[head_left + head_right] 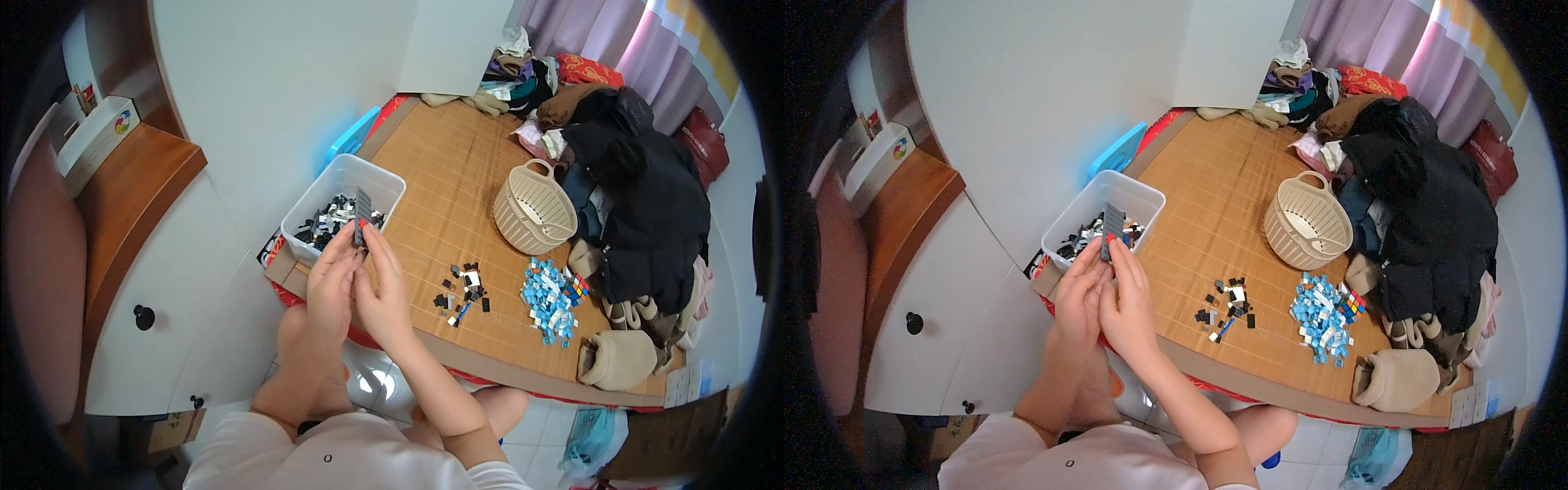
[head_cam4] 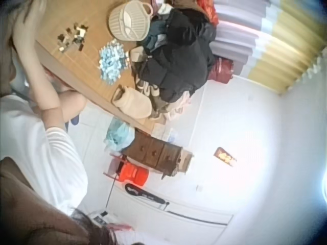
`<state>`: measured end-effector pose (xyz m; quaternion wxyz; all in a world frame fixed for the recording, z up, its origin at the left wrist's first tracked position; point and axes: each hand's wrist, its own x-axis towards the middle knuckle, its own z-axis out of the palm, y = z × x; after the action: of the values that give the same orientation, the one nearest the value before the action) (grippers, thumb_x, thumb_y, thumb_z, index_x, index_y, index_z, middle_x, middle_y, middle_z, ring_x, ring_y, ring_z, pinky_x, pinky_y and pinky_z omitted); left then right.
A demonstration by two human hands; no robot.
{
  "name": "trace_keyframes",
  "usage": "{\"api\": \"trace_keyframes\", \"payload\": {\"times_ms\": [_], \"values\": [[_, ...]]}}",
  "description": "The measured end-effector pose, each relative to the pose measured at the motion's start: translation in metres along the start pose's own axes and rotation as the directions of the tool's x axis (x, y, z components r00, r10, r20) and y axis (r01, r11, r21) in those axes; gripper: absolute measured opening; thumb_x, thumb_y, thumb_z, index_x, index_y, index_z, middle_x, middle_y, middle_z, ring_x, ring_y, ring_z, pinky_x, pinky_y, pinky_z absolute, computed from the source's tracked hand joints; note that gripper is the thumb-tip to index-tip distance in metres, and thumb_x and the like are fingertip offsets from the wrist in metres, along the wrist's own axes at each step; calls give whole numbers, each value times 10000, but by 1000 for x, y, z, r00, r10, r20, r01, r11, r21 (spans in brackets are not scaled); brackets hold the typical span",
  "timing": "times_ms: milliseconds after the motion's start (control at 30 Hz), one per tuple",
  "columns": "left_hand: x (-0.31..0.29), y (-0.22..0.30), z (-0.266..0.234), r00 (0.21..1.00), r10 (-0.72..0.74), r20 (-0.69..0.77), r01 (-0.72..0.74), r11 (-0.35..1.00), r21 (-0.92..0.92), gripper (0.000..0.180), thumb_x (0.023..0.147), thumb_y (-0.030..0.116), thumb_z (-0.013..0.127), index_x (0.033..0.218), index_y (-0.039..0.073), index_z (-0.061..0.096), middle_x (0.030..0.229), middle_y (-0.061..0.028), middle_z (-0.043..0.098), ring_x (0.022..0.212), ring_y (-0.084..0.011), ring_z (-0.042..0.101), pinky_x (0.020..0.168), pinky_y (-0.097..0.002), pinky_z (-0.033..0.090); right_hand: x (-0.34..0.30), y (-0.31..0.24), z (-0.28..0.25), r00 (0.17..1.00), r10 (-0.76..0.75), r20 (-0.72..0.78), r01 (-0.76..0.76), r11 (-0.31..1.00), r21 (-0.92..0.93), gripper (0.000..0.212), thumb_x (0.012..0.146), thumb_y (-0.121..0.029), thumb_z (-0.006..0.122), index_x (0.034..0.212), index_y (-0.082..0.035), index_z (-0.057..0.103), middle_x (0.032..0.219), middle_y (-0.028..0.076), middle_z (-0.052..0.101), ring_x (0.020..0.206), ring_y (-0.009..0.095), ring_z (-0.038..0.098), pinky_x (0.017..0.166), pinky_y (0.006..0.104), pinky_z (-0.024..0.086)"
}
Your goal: The person sits at a table and assembles small plastic building blocks by hand. They pick up individual pieces from a pile and a container, connect them to a growing structure, and occasionally separate pieces to adjust the build.
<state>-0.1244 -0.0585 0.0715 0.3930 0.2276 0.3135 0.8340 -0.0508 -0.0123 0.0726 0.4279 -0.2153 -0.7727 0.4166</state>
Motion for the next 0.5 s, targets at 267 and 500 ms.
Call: {"api": "trace_keyframes", "payload": {"times_ms": [267,500], "values": [[10,20,-15,977,149,-152,-126,980,155,483,863,38,353,1334,-60,309,1395,-128,328,1322,-197,261,1062,-301,211,11,9,12,1000,-18,8,19,998,-63,475,794,44,421,1268,27,403,1354,195,357,1268,329,328,1048,384,267],[3,17,-8,979,161,-126,-138,975,176,480,865,28,344,1334,-64,303,1397,-131,323,1323,-203,262,1075,-322,201,2,14,-2,998,68,-16,-68,998,-8,468,795,50,421,1262,20,407,1355,190,356,1267,321,330,1052,379,255]]}}
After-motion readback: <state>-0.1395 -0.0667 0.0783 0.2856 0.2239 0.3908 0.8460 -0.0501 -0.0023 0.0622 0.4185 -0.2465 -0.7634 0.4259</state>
